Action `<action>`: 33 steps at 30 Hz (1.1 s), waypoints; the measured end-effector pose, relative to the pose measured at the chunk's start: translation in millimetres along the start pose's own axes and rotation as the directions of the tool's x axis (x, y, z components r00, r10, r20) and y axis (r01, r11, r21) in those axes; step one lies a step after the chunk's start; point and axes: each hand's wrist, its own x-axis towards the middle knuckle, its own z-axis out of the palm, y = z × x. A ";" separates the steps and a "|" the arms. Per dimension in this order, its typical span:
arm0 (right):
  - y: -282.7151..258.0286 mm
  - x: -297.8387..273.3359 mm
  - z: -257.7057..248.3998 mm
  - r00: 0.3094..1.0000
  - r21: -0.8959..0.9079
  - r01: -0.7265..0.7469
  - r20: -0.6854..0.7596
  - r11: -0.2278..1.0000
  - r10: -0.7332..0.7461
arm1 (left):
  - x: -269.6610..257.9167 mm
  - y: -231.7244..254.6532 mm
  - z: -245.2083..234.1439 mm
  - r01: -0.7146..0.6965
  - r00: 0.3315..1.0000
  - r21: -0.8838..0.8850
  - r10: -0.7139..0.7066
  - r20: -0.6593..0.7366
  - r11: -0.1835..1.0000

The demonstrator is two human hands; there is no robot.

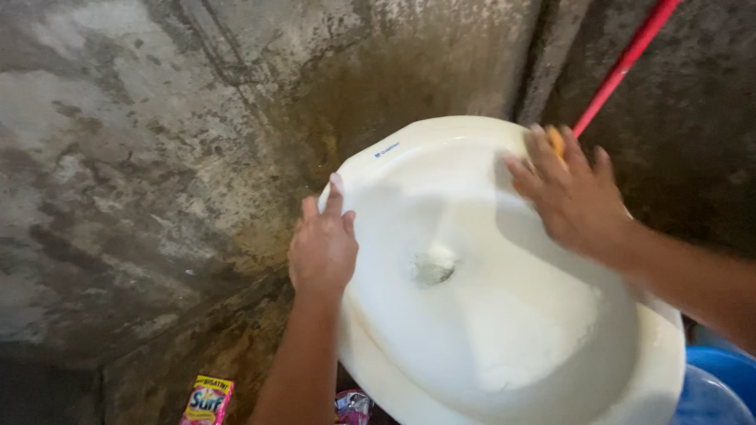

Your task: The person cleans a toilet bowl by hand using a small cloth, scrubbing both the inner and outer surfaces before rinsing it.

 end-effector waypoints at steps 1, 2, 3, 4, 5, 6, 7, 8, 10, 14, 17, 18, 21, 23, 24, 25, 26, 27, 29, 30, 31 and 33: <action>4.3 -19.7 -1.4 0.995 -0.028 -0.010 0.100 1.000 0.013 | 1.4 0.4 0.0 0.009 1.000 -0.008 -0.009 0.005 1.000; 5.9 -39.9 -0.9 0.982 -0.077 0.048 0.185 0.996 -0.034 | 2.2 -0.2 0.7 0.019 1.000 -0.013 -0.019 0.009 1.000; 7.9 -57.0 0.3 0.960 -0.120 0.111 0.271 0.987 -0.075 | 2.1 -1.0 2.6 0.008 1.000 -0.015 -0.008 0.000 1.000; 11.1 -67.2 2.0 0.963 -0.058 0.100 0.259 0.993 -0.081 | 2.2 -3.1 4.6 0.000 1.000 -0.015 0.000 -0.010 1.000; 14.6 -75.2 4.5 0.965 0.003 0.089 0.246 0.996 -0.087 | 2.2 -6.1 7.4 -0.008 1.000 -0.015 0.008 -0.020 1.000; 15.3 -79.9 8.4 0.968 0.067 0.081 0.233 0.994 -0.094 | 1.1 -10.6 11.2 -0.030 0.998 -0.060 0.026 -0.064 0.998; 15.4 -78.4 12.8 0.975 0.020 0.075 0.207 0.997 -0.077 | 0.5 -14.7 16.1 -0.053 0.993 -0.104 0.042 -0.109 0.993; 17.8 -71.1 16.4 0.982 -0.029 0.068 0.178 0.997 -0.061 | 1.5 -17.6 21.1 -0.077 0.986 -0.148 0.053 -0.157 0.986; 23.2 -49.5 23.1 0.993 -0.047 0.077 -0.084 0.996 -0.080 | 3.8 -21.1 30.5 -0.112 0.970 -0.059 0.096 -0.221 0.992; 13.5 8.8 21.4 0.881 -0.015 0.298 -0.381 0.955 -0.280 | -9.1 -22.2 32.4 -0.023 0.987 0.051 0.030 -0.155 0.998; 1.6 -1.4 10.9 0.894 -0.497 0.439 0.164 0.749 -0.416 | -38.2 -16.3 23.5 0.021 0.980 0.021 -0.017 -0.196 1.000; -3.2 -8.5 8.5 0.884 -0.464 0.465 0.197 0.754 -0.424 | -44.5 -13.3 18.3 0.072 0.988 -0.025 -0.075 -0.134 0.997; -22.2 -45.0 9.9 0.802 -0.251 0.538 0.445 0.805 -0.398 | -58.6 -6.0 5.8 0.182 0.983 -0.126 -0.183 -0.002 0.975; -39.9 -68.3 13.6 0.690 0.076 0.543 0.527 0.836 -0.496 | -62.4 -5.2 2.0 0.182 0.982 -0.165 -0.186 -0.011 0.969; -48.2 -76.8 14.6 0.672 0.251 0.560 0.420 0.790 -0.610 | -63.1 -5.0 1.9 0.176 0.983 -0.178 -0.183 -0.020 0.968; -58.3 -91.8 14.1 0.665 0.298 0.556 0.399 0.776 -0.631 | -63.2 -5.4 2.6 0.170 0.983 -0.190 -0.179 -0.029 0.967; -68.2 -105.1 10.0 0.660 0.340 0.554 0.377 0.760 -0.650 | -62.6 -6.5 3.8 0.164 0.984 -0.203 -0.175 -0.039 0.965; -84.0 -113.2 3.4 0.701 0.566 0.301 0.414 0.767 -0.581 | -61.7 -7.7 5.1 0.166 0.984 -0.197 -0.175 -0.033 0.966; -113.6 -118.1 -17.3 0.765 0.795 0.005 0.387 0.606 -0.514 | -57.9 -8.1 5.4 0.163 0.985 -0.188 -0.171 -0.026 0.968; -125.6 -115.8 -27.7 0.809 0.854 0.002 0.304 0.520 -0.503 | -56.3 -8.1 5.2 0.177 0.984 -0.190 -0.180 -0.001 0.966; -139.3 -106.6 -36.3 0.798 0.856 -0.177 0.413 0.486 -0.438 | -55.1 -8.2 4.7 0.191 0.982 -0.192 -0.190 0.024 0.963; -165.5 -85.5 -48.2 0.854 0.869 -0.272 0.416 0.413 -0.314 | -54.8 -8.7 2.8 0.199 0.980 -0.199 -0.195 0.042 0.960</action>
